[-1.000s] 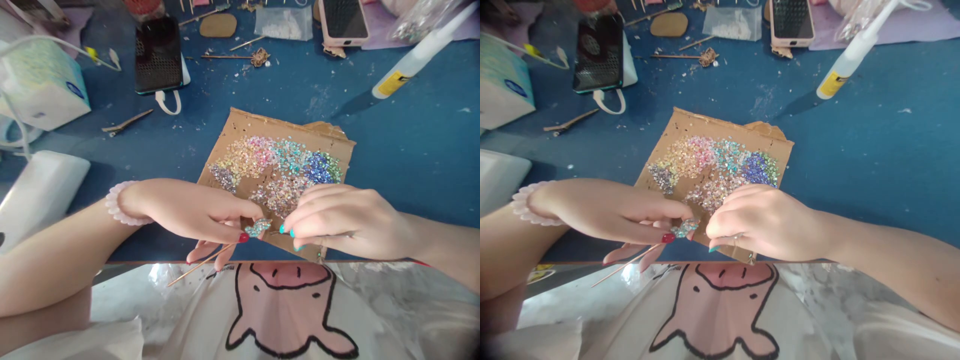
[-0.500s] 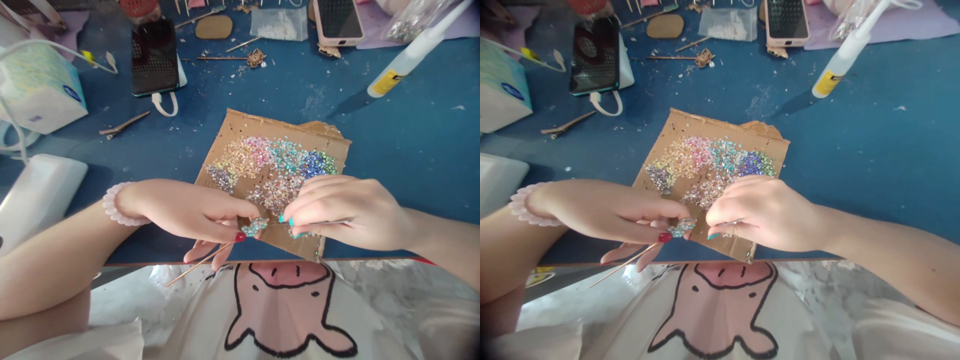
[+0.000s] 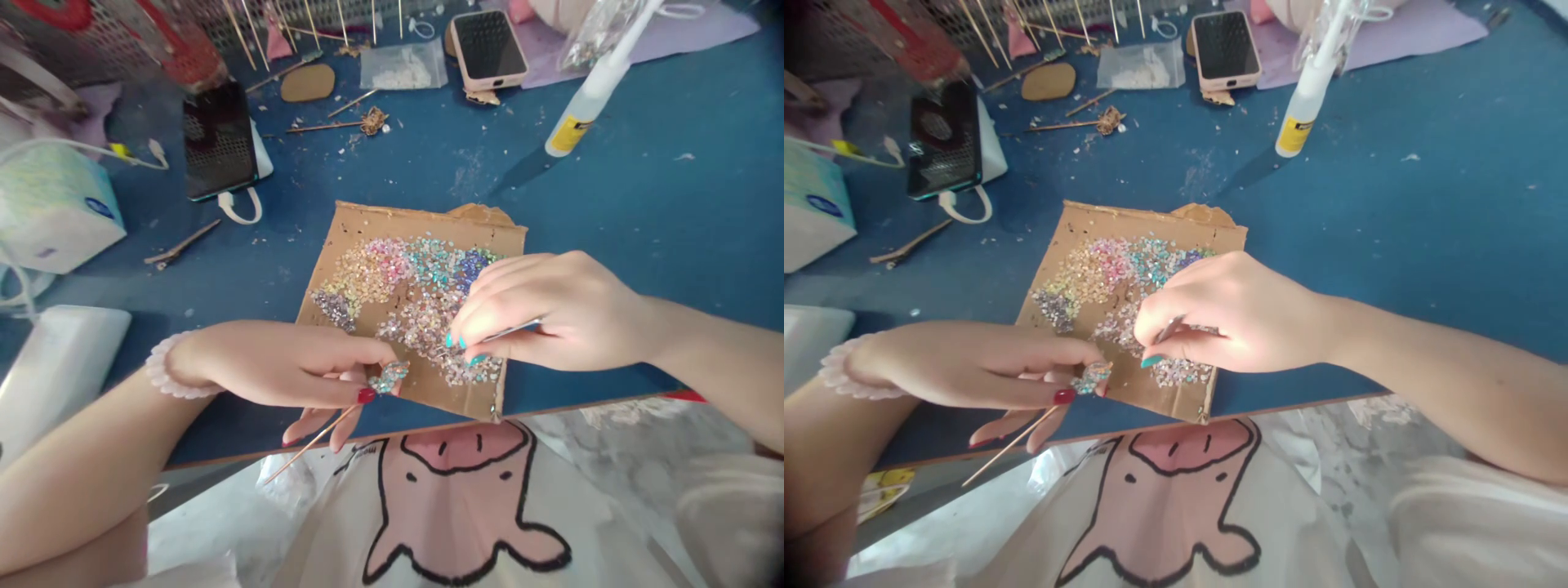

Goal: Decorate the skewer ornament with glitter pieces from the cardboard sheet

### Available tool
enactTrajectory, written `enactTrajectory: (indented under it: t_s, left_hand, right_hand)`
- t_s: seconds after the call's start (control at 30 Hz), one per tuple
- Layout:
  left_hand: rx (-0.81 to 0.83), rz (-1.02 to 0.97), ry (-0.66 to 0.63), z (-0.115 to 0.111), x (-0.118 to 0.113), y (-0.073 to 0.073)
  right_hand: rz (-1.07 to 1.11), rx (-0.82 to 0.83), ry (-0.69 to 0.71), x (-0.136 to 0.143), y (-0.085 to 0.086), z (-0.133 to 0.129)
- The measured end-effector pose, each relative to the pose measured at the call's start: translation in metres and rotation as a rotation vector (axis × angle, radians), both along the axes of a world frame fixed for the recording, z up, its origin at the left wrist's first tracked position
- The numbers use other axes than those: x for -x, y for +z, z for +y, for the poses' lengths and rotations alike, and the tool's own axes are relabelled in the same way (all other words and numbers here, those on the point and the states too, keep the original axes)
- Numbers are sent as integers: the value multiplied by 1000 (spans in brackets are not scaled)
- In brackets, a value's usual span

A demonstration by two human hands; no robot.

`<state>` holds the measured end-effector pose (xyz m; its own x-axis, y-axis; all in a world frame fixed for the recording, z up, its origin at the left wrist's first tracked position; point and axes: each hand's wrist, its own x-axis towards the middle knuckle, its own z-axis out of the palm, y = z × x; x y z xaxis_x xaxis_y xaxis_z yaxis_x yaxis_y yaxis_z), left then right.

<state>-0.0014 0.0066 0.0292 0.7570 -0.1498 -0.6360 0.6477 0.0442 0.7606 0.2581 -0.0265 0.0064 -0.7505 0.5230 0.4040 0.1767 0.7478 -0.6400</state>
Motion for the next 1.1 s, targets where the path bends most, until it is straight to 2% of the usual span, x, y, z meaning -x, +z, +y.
enactTrajectory:
  t_s: [0.47,0.63,0.7,0.83,1.03,1.1]
  left_hand:
    - [-39,9,-21,0,2,-1]
    - [-19,16,-12,1,2,0]
    - [-26,26,-4,0,2,0]
    - [-57,32,-6,0,-1,2]
    - [-137,14,-25,-1,-1,4]
    - [-209,-71,86,-2,0,2]
  right_hand:
    - [-70,-59,-8,-7,7,2]
    - [-153,-14,-116,-14,20,-21]
    - [-128,22,-103,-18,23,-36]
    - [-106,68,-154,-23,18,-58]
    - [-35,99,-215,-27,4,-62]
    - [-36,121,-208,-28,2,-61]
